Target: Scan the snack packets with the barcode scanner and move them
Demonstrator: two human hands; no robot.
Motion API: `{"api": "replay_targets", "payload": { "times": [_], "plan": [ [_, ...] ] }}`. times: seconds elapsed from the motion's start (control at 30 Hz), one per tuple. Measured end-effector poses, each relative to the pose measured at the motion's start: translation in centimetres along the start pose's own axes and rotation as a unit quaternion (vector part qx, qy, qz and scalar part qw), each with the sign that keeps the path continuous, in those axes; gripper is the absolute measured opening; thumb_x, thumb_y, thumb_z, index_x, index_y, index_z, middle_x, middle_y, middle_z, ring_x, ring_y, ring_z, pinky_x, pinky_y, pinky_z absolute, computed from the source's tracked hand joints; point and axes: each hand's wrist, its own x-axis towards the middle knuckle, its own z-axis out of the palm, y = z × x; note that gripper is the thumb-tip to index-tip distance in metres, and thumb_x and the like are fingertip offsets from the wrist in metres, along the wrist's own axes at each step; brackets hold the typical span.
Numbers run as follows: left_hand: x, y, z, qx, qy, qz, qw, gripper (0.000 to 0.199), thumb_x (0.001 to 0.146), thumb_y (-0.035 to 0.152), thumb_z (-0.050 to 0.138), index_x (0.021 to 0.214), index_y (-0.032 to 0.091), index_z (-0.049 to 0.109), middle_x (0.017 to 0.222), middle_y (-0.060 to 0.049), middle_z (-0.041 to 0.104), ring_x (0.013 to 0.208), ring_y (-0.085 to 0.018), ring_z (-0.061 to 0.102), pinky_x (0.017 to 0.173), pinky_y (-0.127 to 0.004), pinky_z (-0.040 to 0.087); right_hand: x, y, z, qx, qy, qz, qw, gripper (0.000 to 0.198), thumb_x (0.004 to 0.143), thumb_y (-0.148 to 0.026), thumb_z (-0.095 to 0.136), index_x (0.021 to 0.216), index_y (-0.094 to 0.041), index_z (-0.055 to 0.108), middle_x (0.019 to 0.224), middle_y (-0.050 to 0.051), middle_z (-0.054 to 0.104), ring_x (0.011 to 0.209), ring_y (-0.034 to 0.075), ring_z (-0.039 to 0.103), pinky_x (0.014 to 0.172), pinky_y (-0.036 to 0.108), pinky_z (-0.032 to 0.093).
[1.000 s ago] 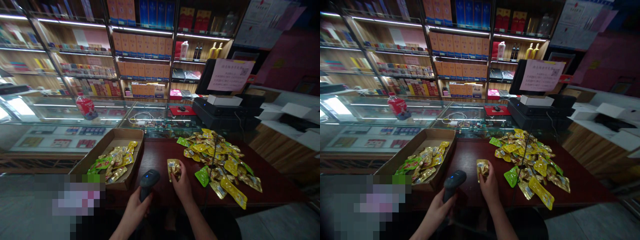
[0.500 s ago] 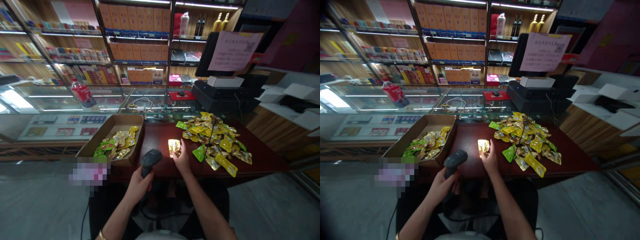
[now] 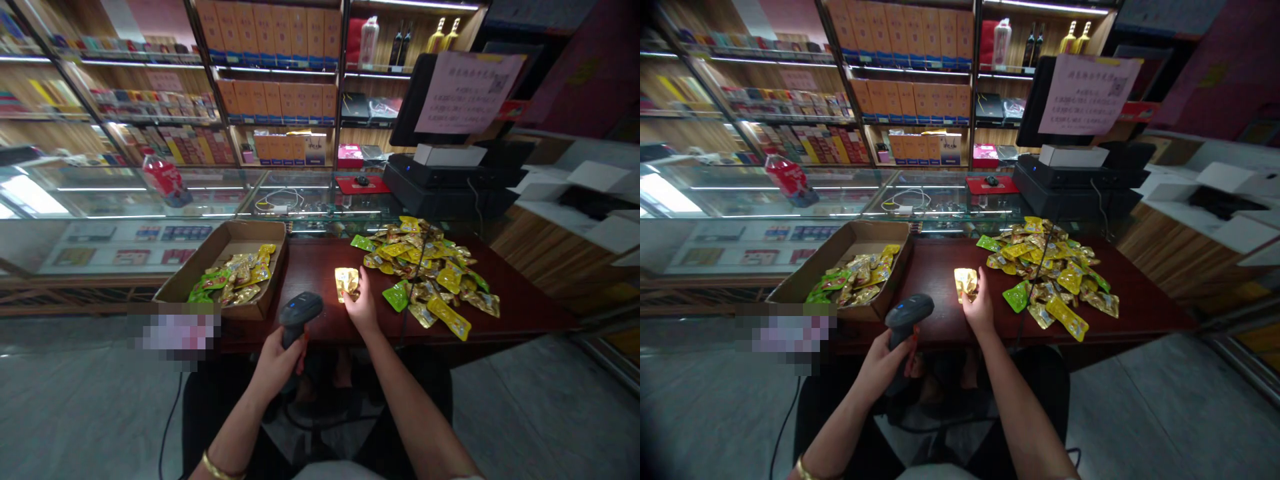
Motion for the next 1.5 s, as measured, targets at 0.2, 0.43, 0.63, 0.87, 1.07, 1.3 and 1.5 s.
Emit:
{"api": "replay_targets", "payload": {
  "times": [0.2,0.43,0.63,0.87,1.07,1.3,1.5],
  "plan": [
    [0.3,-0.8,-0.7,-0.001,-0.002,0.011,1.0,0.021,0.08,0.036,0.064,0.084,0.016,0.058,0.049,0.007,0.054,0.035,-0.008,0.048,0.04,-0.019,0.04,-0.1,0.2,0.1,0.006,0.003,-0.017,1.0,0.078,0.08,-0.024,0.061,0.151,-0.017,0.03,0.133,0.015,0.062,0.115,0.025,0.065,0.098,0.039,0.053],
    [3.2,-0.5,-0.1,0.002,-0.029,0.001,1.0,0.02,0.079,0.036,0.063,0.079,0.017,0.057,0.045,0.008,0.052,0.034,-0.008,0.046,0.038,-0.018,0.037,-0.3,-0.1,0.2,0.0,-0.002,0.03,1.0,0.079,0.079,-0.025,0.062,0.151,-0.021,0.031,0.148,0.013,0.05,0.127,0.026,0.056,0.107,0.043,0.046],
    [6.7,-2.4,0.3,-0.026,-0.038,-0.004,0.999,0.023,0.075,0.037,0.066,0.083,0.016,0.059,0.043,0.008,0.051,0.032,-0.008,0.043,0.035,-0.018,0.035,-0.2,-0.2,0.3,0.013,-0.035,0.044,0.998,0.075,0.08,-0.026,0.062,0.15,-0.022,0.034,0.149,0.012,0.048,0.133,0.027,0.051,0.111,0.045,0.042],
    [7.1,-3.9,0.0,-0.019,-0.032,-0.014,0.999,0.028,0.074,0.041,0.069,0.082,0.015,0.058,0.047,0.008,0.05,0.033,-0.007,0.042,0.034,-0.018,0.035,-0.7,0.0,0.6,0.008,-0.04,0.033,0.999,0.07,0.083,-0.029,0.061,0.148,-0.024,0.037,0.148,0.011,0.049,0.134,0.027,0.05,0.11,0.046,0.042],
    [7.3,-4.8,-0.3,-0.048,-0.029,-0.027,0.998,0.033,0.071,0.044,0.074,0.079,0.016,0.059,0.048,0.008,0.048,0.034,-0.007,0.041,0.034,-0.018,0.034,-1.0,0.7,0.9,-0.035,-0.038,0.035,0.998,0.065,0.085,-0.033,0.06,0.146,-0.023,0.04,0.141,0.014,0.055,0.127,0.029,0.055,0.106,0.05,0.046],
    [7.4,-5.0,-0.5,-0.049,-0.051,-0.044,0.997,0.032,0.072,0.041,0.072,0.088,0.015,0.06,0.05,0.007,0.051,0.035,-0.008,0.043,0.035,-0.019,0.035,-1.3,0.0,0.6,-0.054,-0.077,0.006,0.996,0.062,0.088,-0.031,0.057,0.147,-0.025,0.038,0.139,0.012,0.056,0.128,0.027,0.056,0.106,0.046,0.047],
    [7.4,-4.8,-0.5,-0.053,-0.054,-0.036,0.996,0.035,0.072,0.045,0.072,0.085,0.015,0.061,0.051,0.007,0.051,0.035,-0.007,0.042,0.035,-0.019,0.036,-1.4,-0.4,0.6,-0.077,-0.086,-0.033,0.993,0.062,0.09,-0.029,0.057,0.148,-0.025,0.037,0.14,0.012,0.056,0.134,0.027,0.05,0.106,0.046,0.048]
  ]
}}
